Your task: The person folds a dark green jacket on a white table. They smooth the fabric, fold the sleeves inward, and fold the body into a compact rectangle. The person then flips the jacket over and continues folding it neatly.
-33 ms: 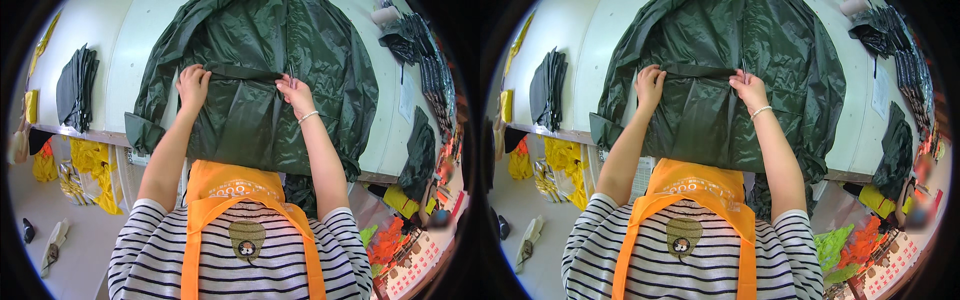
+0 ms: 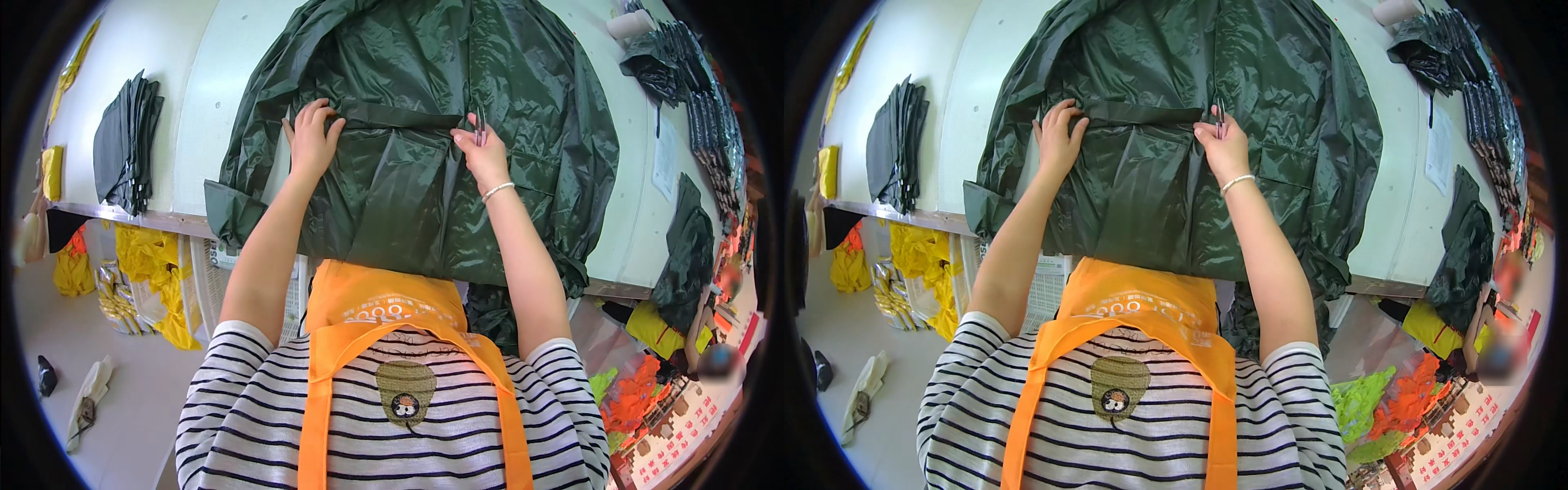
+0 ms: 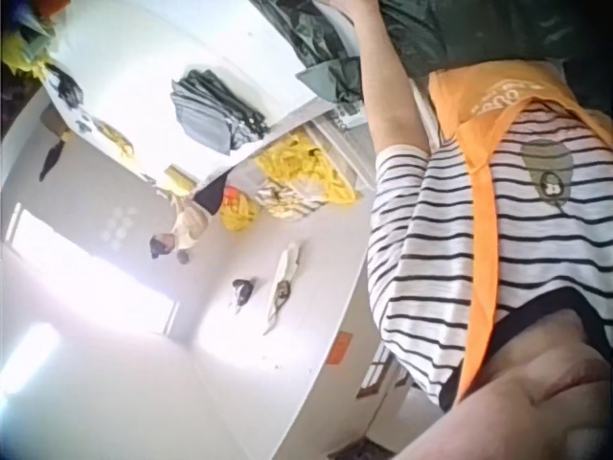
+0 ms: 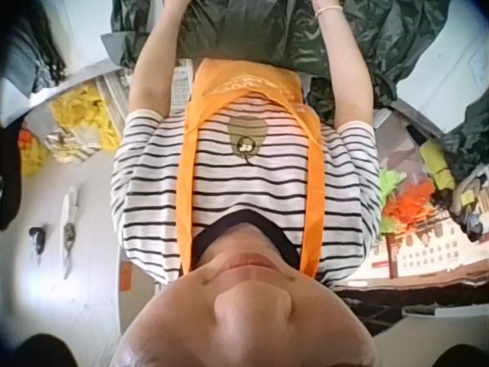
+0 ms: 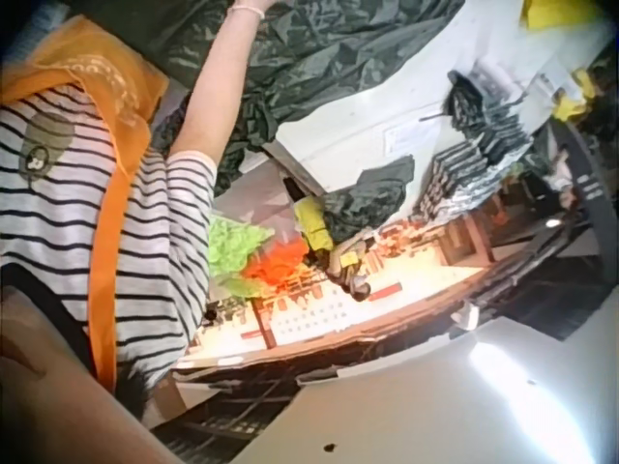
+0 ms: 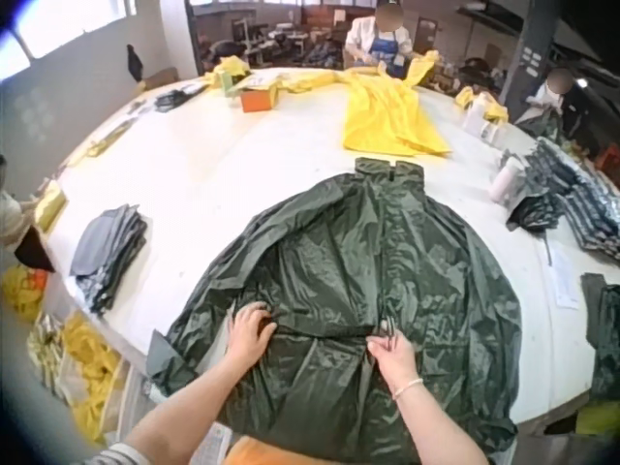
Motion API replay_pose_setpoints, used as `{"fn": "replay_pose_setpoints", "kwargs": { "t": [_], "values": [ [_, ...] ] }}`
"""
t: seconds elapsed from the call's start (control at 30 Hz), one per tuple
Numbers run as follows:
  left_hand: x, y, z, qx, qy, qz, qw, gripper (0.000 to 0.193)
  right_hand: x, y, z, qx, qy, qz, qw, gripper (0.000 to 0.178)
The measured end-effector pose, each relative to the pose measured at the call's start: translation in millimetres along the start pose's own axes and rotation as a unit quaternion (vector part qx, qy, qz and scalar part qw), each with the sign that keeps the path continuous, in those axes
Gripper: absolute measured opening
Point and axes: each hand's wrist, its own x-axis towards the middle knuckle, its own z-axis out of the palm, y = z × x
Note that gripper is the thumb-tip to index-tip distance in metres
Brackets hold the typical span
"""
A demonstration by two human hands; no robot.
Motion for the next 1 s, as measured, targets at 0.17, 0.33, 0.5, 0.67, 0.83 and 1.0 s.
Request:
{"fn": "replay_pose_setpoints", "kwargs": {
  "t": [0.17,0.33,0.5,0.67,0.83,1.0],
  "values": [
    [-3,-9,-5,0.041,-0.019,0.081,0.996,0.054,-67,38,44,-0.211,0.006,-0.208,0.955,0.038],
    [4,-17,-7,0.087,-0.05,0.092,0.991,0.062,-121,75,49,-0.528,-0.179,-0.26,0.789,0.056],
    [9,-32,-15,0.092,-0.052,0.114,0.988,0.067,-125,65,24,-0.525,-0.197,-0.21,0.801,0.048],
    [-1,-23,-19,0.001,0.01,0.207,0.978,0.04,-104,55,32,-0.353,-0.091,-0.176,0.914,0.035],
    [23,-31,-12,-0.157,-0.049,0.127,0.978,0.018,-27,29,40,-0.259,-0.034,-0.094,0.961,0.045],
    [42,-25,-17,-0.113,-0.091,0.042,0.989,0.028,10,20,47,-0.242,0.036,-0.059,0.968,0.023]
  ]
}}
